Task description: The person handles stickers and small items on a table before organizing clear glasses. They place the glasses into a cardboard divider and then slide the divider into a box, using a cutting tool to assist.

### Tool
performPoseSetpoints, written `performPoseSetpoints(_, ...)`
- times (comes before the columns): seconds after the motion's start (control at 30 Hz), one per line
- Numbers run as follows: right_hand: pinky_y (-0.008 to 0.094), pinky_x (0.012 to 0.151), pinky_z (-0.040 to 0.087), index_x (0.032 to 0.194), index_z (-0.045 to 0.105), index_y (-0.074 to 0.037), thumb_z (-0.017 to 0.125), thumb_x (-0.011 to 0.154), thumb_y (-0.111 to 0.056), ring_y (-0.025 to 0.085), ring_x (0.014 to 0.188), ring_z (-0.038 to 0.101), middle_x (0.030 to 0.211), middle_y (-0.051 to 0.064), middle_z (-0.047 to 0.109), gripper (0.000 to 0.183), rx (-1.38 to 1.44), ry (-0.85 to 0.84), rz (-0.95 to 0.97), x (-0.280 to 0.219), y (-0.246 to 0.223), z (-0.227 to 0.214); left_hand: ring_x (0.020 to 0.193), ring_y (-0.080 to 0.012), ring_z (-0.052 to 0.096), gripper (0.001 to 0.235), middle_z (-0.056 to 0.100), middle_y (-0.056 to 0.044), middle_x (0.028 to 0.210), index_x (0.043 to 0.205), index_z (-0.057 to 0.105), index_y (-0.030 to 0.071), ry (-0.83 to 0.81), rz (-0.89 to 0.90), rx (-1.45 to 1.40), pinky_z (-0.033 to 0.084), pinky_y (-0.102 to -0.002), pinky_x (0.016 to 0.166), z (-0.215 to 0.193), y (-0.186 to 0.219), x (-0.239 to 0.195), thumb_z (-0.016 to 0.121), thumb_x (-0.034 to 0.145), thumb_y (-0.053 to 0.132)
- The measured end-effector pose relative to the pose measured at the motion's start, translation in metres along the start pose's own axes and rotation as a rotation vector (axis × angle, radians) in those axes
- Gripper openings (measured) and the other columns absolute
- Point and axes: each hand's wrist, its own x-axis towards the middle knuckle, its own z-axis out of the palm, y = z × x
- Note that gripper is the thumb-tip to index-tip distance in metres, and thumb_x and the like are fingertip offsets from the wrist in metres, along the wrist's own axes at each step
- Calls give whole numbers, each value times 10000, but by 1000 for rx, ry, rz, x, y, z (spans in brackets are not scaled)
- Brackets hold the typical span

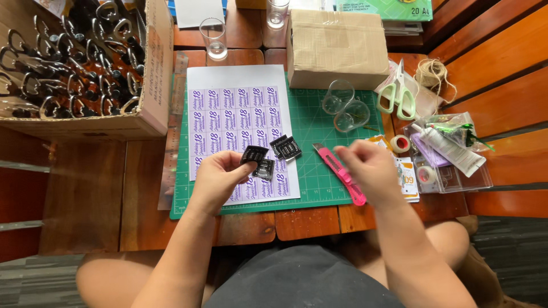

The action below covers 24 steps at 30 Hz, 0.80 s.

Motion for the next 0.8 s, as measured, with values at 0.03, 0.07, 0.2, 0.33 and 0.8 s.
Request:
performPoseSetpoints(0.03, 205, 396, 379, 687, 630, -99, 793, 954, -243, 93, 384, 477, 438, 34, 503, 345, 25, 74, -23, -7, 2, -18, 554, -141, 664, 235, 689, -119, 637, 811, 746, -5, -38, -26, -10, 591, -265, 577, 4, 1, 1, 925, 738, 128)
performPoseSetpoints(0.07, 212, 399, 407, 773, 648, -102, 767, 979, -185, 101, 405, 499, 494, 37, 523, 251, 50, 149, -43, -14, 5, -37, 534, -141, 652, 256, 671, -124, 622, 791, 724, -21, -77, -52, -19, 584, -261, 548, 8, 2, 1, 925, 727, 124)
performPoseSetpoints(0.2, 201, 521, 337, 969, 687, -71, 659, 1081, -129, 71, 581, 433, 692, -8, 520, 129, -99, 247, 24, -44, -9, -129, 506, -137, 590, 302, 622, -63, 647, 749, 608, 70, -115, -248, 79, 520, -237, 504, 17, 38, -3, 902, 808, 110)
performPoseSetpoints(0.33, 235, 584, 366, 1027, 618, -69, 748, 1180, -176, 93, 684, 501, 814, 46, 572, 227, -425, 419, 31, -67, 19, -218, 813, -126, 637, 613, 629, 46, 833, 1261, 582, 177, 155, -154, 641, 494, -346, 764, 23, 52, -9, 857, 789, 455)
performPoseSetpoints(0.8, 498, 1132, 443, 1608, 360, -280, 955, 528, -229, 319, 1558, 272, 1703, 11, 258, 1234, -1362, 9, -240, 2, 33, -237, 779, -125, 625, 468, 657, 8, 868, 1296, 560, 136, 172, 268, 584, 489, -314, 763, 45, 31, -21, 771, 900, 268)
